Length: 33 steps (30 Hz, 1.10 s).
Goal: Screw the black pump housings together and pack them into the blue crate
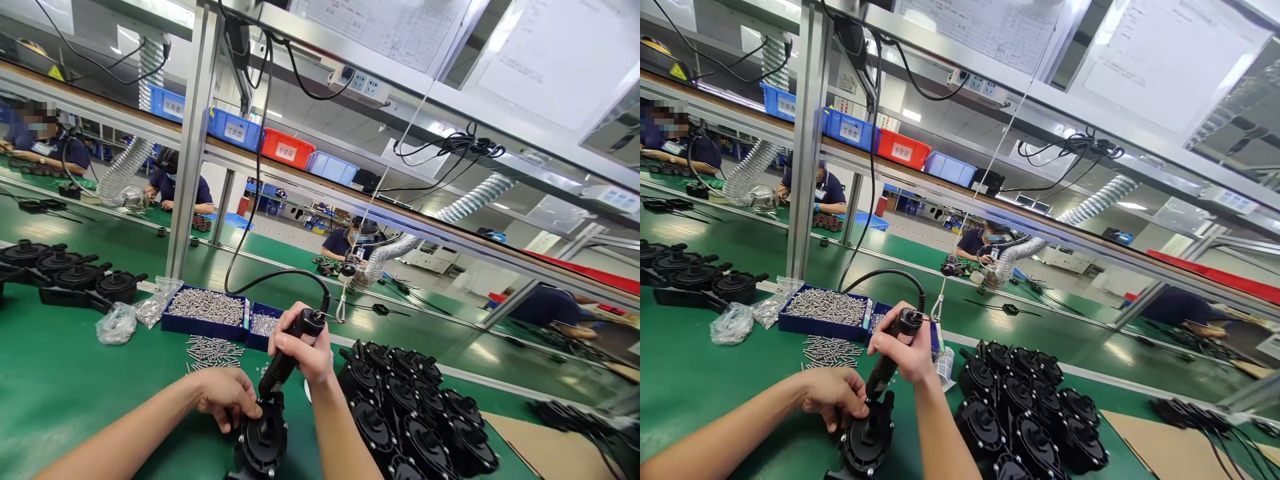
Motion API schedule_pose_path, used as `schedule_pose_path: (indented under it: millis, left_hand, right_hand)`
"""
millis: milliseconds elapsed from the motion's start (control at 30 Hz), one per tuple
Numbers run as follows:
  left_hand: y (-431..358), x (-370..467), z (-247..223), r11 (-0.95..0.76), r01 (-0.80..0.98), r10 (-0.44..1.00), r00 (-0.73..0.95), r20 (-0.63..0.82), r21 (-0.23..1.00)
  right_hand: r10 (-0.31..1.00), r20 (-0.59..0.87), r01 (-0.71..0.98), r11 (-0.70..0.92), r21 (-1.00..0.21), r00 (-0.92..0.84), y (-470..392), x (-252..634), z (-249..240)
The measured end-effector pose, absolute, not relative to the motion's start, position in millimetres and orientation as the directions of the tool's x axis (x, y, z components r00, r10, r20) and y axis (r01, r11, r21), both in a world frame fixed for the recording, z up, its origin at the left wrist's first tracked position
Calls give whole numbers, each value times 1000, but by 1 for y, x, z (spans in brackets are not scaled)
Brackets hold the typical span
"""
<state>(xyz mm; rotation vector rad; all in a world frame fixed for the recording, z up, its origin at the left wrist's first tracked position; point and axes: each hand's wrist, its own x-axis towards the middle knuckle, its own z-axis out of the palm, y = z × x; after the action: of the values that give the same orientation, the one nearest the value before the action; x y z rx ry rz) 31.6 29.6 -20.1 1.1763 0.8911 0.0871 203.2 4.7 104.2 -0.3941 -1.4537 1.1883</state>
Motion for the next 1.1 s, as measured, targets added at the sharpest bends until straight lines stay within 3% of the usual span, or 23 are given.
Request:
schedule_pose_path:
  millis: [233,467,700,800,933,1100]
  left_hand:
    - [30,35,-25,422,381,514,648,-563,823]
    - [29,33,-29,413,356,564,623,-542,838]
    - [32,32,-27,413,384,532,634,-561,826]
    - [30,33,-28,426,367,544,626,-558,827]
    - [27,33,-28,409,353,578,614,-538,842]
    - [27,25,-25,349,432,582,595,-554,831]
  right_hand:
    - [683,582,-495,356,-792,-441,5,206,103]
    - [825,496,-279,426,-860,-270,-7,197,111]
    - [640,596,-502,354,-789,-486,10,210,101]
    - [706,573,-476,367,-799,-417,10,208,104]
    - [824,496,-321,408,-855,-274,-3,197,112]
    - [809,521,-273,454,-848,-273,-15,191,115]
